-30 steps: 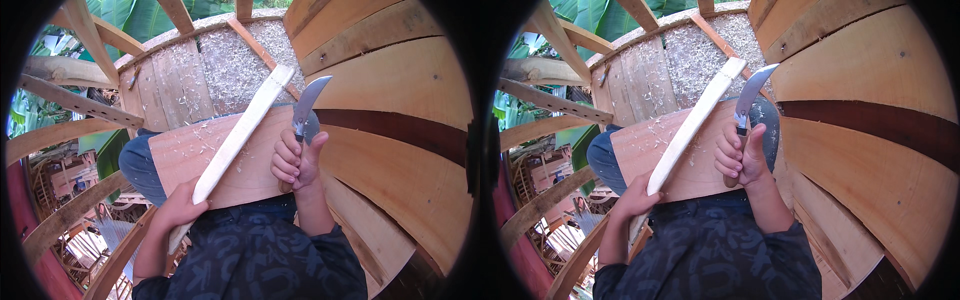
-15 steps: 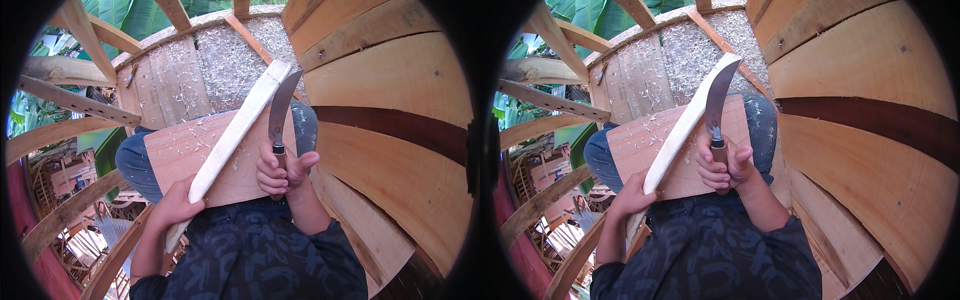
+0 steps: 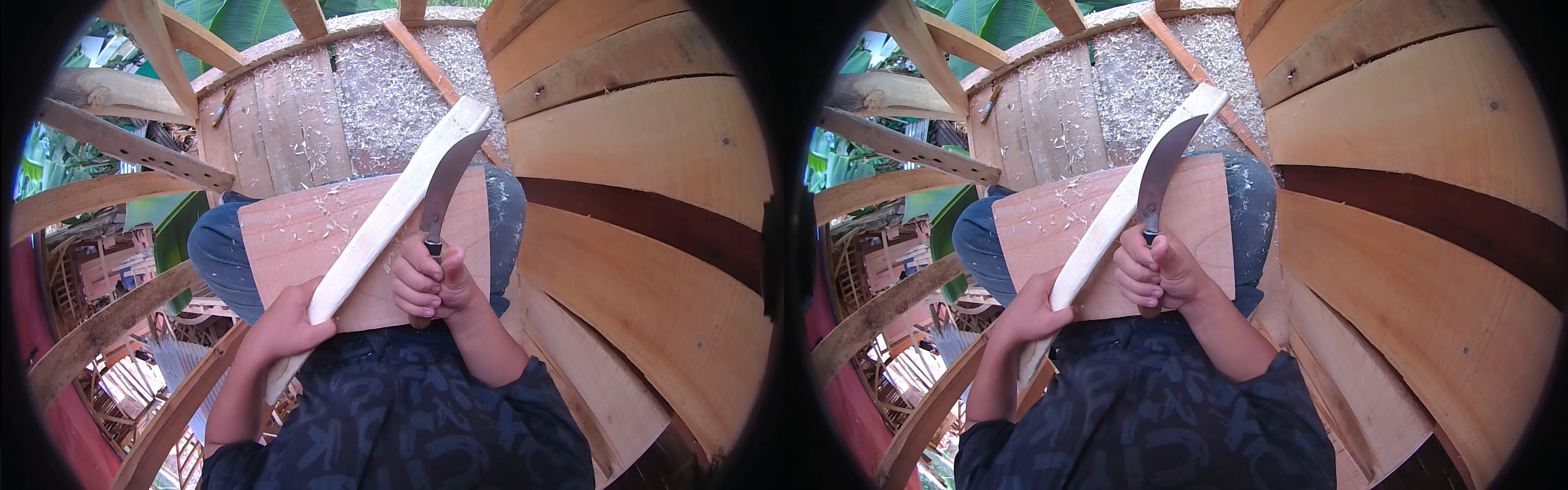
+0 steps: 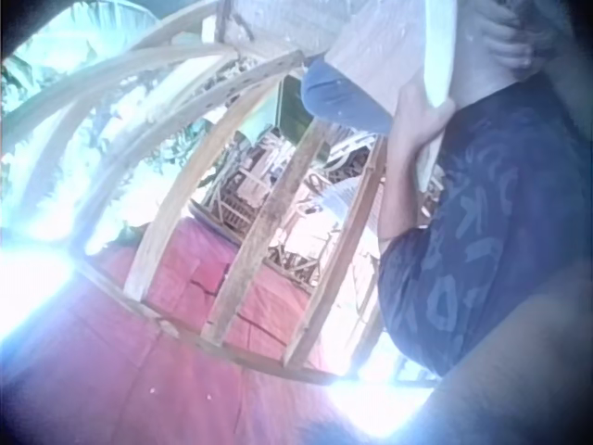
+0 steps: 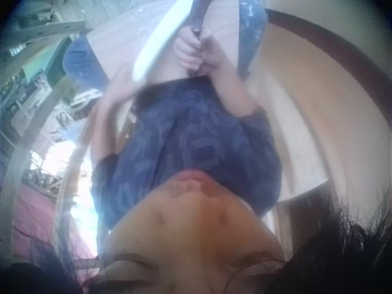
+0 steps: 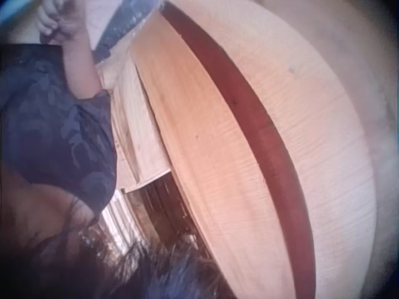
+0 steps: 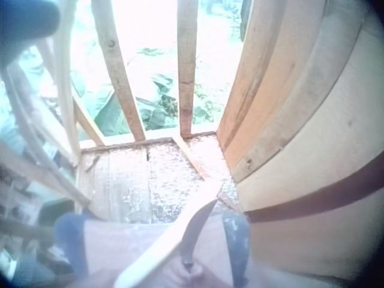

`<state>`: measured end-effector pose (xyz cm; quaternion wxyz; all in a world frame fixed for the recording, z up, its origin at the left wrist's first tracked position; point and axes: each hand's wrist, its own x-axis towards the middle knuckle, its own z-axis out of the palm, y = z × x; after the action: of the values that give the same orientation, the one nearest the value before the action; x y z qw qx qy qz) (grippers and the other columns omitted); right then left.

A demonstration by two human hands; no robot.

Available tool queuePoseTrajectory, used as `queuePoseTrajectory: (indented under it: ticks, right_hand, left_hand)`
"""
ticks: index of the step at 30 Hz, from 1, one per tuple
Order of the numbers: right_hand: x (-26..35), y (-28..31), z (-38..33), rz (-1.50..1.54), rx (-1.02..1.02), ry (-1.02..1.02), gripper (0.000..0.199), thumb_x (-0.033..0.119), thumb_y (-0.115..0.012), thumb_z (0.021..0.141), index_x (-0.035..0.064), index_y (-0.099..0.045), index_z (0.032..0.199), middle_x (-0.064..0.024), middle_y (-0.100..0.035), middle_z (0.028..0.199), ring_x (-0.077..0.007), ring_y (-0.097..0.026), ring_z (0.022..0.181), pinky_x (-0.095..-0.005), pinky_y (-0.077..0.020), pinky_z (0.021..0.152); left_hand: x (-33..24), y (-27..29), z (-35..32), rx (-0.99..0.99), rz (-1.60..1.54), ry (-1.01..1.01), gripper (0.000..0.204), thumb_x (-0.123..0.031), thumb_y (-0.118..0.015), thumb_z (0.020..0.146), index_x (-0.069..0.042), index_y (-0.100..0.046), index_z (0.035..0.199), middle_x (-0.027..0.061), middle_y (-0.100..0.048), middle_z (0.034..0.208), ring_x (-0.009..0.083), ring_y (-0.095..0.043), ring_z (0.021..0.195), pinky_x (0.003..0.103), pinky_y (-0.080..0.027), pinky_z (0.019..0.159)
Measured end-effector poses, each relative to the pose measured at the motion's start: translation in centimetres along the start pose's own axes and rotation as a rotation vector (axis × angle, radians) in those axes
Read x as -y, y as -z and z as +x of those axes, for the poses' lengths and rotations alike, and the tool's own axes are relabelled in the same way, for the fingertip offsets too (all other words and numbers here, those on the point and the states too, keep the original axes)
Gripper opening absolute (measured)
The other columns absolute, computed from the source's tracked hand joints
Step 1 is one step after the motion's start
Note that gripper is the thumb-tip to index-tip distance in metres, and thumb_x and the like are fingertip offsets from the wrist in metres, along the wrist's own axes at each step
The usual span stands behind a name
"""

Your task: The person sits on a wooden platform and uses a curved knife to shave and shape a long, light-colored wooden stick. They hold the stick against a flat wooden board on their lap and repeatedly scrape the surface to remove thin shavings.

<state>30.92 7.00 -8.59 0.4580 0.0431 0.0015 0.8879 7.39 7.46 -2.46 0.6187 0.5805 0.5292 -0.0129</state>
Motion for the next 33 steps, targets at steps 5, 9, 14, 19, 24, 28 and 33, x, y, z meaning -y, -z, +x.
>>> queuePoseTrajectory:
  ticks: [5,9,14,19,24,28,33]
  right_hand:
    - [-0.6,0.3,-0.1,0.135,0.066,-0.024,0.039,0.036,-0.073,0.089,0.0097,-0.048,0.072,0.0036,-0.040,0.056,-0.0063,-0.044,0.045,-0.0210,-0.0402,0.040]
    - [0.5,-1.0,-0.2,-0.106,-0.093,-0.163,0.034,0.030,-0.071,0.091,0.0054,-0.051,0.078,0.0031,-0.041,0.056,-0.0060,-0.042,0.043,-0.0210,-0.0387,0.038]
    - [-0.3,-0.6,-0.2,-0.067,-0.017,-0.128,0.030,0.026,-0.069,0.093,0.0045,-0.053,0.079,0.0025,-0.040,0.056,-0.0062,-0.041,0.042,-0.0220,-0.0377,0.037]
    - [-1.3,0.2,0.6,0.022,0.117,-0.136,0.044,0.046,-0.074,0.083,0.0130,-0.048,0.070,0.0052,-0.041,0.055,-0.0055,-0.042,0.044,-0.0212,-0.0399,0.040]
    - [-1.8,1.3,0.8,0.091,0.159,-0.113,0.056,0.057,-0.077,0.073,0.0152,-0.040,0.064,0.0051,-0.041,0.056,-0.0059,-0.044,0.046,-0.0200,-0.0411,0.040]
    - [-1.8,1.2,0.9,0.100,0.193,-0.146,0.059,0.060,-0.079,0.067,0.0156,-0.039,0.063,0.0058,-0.041,0.056,-0.0057,-0.043,0.046,-0.0201,-0.0411,0.041]
    - [-2.2,1.2,1.0,0.115,0.239,-0.172,0.062,0.063,-0.079,0.062,0.0161,-0.038,0.063,0.0064,-0.040,0.055,-0.0058,-0.044,0.047,-0.0198,-0.0410,0.041]
  left_hand:
    - [0.3,0.1,0.1,0.027,0.006,0.038,0.051,-0.014,-0.065,0.070,0.006,-0.057,0.117,0.0150,-0.065,0.089,0.0192,-0.061,0.084,0.033,-0.049,0.079]
    - [0.6,-0.1,-0.2,0.005,-0.006,0.033,0.053,-0.014,-0.065,0.070,0.005,-0.057,0.118,0.0122,-0.065,0.088,0.0158,-0.059,0.083,0.032,-0.049,0.079]
    - [0.2,0.0,0.1,-0.004,0.015,-0.004,0.051,-0.016,-0.062,0.069,0.006,-0.058,0.114,0.0214,-0.066,0.086,0.0275,-0.066,0.081,0.036,-0.051,0.078]
    - [0.3,-0.2,0.1,-0.004,-0.008,-0.006,0.052,-0.016,-0.062,0.069,0.006,-0.058,0.116,0.0220,-0.066,0.086,0.0283,-0.066,0.080,0.036,-0.051,0.079]
    - [0.8,-0.3,0.0,-0.020,-0.011,-0.031,0.053,-0.015,-0.062,0.068,0.006,-0.058,0.117,0.0222,-0.067,0.087,0.0281,-0.066,0.080,0.036,-0.051,0.079]
    - [0.3,-0.2,-0.1,-0.010,-0.016,-0.012,0.053,-0.014,-0.062,0.068,0.005,-0.058,0.117,0.0218,-0.067,0.088,0.0278,-0.067,0.081,0.036,-0.051,0.079]
    - [0.4,-0.2,0.0,-0.019,-0.023,-0.031,0.053,-0.013,-0.061,0.068,0.005,-0.058,0.118,0.0216,-0.067,0.087,0.0279,-0.068,0.081,0.036,-0.052,0.078]
